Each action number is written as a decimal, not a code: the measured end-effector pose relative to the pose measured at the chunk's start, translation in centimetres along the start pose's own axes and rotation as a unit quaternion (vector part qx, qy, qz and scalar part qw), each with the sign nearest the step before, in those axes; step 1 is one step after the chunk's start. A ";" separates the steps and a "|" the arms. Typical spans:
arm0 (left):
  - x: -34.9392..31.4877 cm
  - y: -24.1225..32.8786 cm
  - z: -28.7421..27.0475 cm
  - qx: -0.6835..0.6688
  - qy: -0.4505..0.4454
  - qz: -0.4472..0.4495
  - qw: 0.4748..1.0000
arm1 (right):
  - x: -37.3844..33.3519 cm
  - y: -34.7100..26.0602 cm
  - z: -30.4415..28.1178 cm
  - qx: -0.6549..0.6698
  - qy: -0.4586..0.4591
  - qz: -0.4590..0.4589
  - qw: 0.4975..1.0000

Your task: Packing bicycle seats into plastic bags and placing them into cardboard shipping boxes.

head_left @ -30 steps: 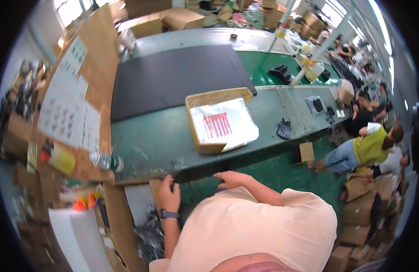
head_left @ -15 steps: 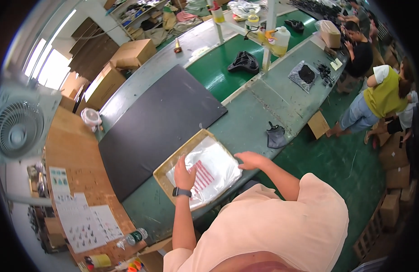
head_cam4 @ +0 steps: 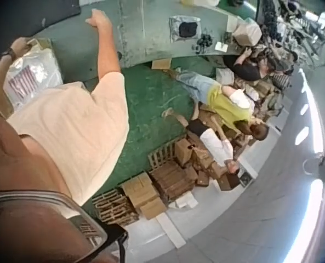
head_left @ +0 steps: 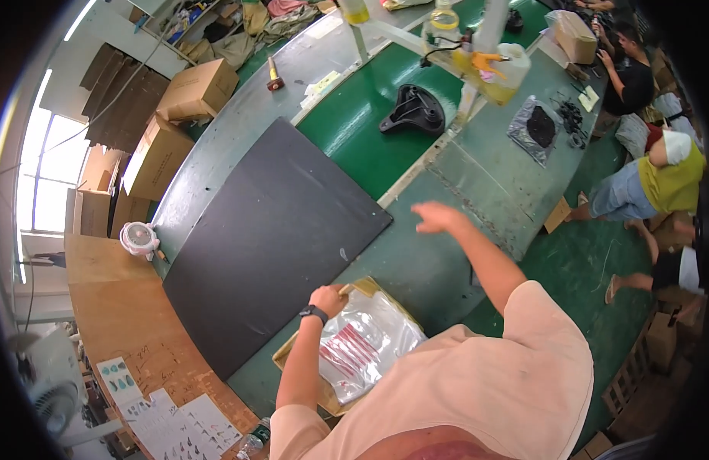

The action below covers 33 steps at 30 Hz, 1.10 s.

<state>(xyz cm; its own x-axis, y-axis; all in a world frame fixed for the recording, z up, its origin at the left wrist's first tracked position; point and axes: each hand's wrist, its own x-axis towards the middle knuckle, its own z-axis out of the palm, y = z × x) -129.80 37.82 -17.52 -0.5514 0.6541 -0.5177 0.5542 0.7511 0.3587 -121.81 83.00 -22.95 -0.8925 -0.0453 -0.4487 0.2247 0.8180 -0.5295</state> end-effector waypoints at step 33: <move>-5.2 6.9 7.6 0.079 0.364 -0.105 0.922 | -25.7 1.6 19.0 0.817 0.075 0.240 0.520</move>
<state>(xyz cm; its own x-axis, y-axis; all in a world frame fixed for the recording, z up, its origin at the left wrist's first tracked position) -118.34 38.95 -18.30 -0.8974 0.4259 0.1153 0.4400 0.8831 0.1629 -91.10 74.62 -25.98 -0.5740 0.0855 -0.8144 0.3578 -0.8684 -0.3433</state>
